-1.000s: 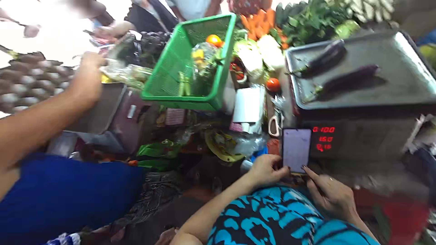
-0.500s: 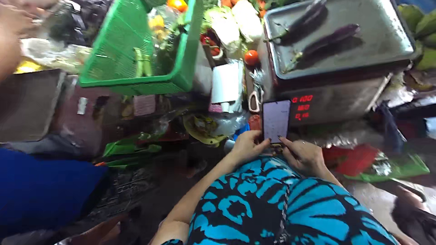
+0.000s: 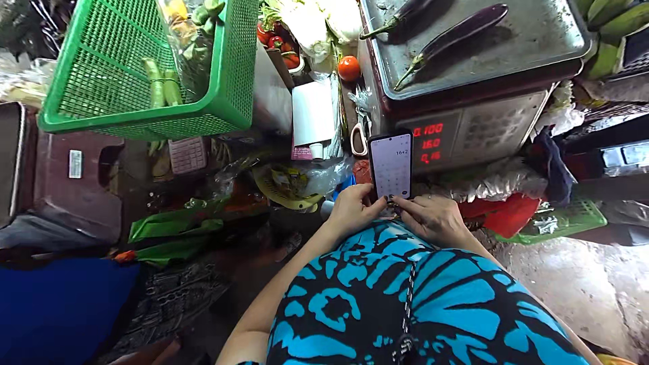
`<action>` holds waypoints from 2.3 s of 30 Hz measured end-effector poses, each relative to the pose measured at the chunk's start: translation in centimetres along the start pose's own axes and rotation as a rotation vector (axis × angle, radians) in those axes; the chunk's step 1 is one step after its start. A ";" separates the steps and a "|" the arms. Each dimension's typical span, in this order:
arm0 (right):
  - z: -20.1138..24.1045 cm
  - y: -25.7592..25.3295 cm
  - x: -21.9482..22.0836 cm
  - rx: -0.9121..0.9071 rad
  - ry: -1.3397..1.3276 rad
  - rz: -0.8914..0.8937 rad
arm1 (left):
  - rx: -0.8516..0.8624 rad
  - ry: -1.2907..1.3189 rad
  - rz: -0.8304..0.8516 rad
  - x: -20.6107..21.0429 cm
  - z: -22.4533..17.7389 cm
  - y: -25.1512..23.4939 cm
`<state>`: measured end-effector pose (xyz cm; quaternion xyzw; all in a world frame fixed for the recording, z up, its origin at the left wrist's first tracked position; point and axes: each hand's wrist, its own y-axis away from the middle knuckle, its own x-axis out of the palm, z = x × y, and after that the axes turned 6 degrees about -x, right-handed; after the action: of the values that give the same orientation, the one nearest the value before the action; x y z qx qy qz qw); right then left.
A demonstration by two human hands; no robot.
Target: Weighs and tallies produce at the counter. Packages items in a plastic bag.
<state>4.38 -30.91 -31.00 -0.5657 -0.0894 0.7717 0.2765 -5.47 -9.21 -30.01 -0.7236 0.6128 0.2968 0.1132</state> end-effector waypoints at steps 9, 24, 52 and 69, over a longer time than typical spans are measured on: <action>-0.7 0.6 -0.5 0.067 0.042 -0.139 | -0.029 0.000 0.025 -0.1 -0.2 0.0; -0.6 0.5 -0.6 -0.019 -0.008 -0.149 | -0.219 -0.032 -0.030 0.0 -2.3 -0.3; -3.4 0.8 -1.9 -0.100 -0.171 -0.137 | 0.061 -0.259 -0.444 1.1 7.2 7.7; -1.7 -0.7 -1.7 -0.265 -0.183 -0.103 | -0.667 0.137 0.152 1.0 13.2 14.4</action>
<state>6.50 -31.54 -29.86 -0.5193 -0.2441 0.7862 0.2295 -22.99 -6.30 -38.25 -0.6911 0.5405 0.4392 -0.1934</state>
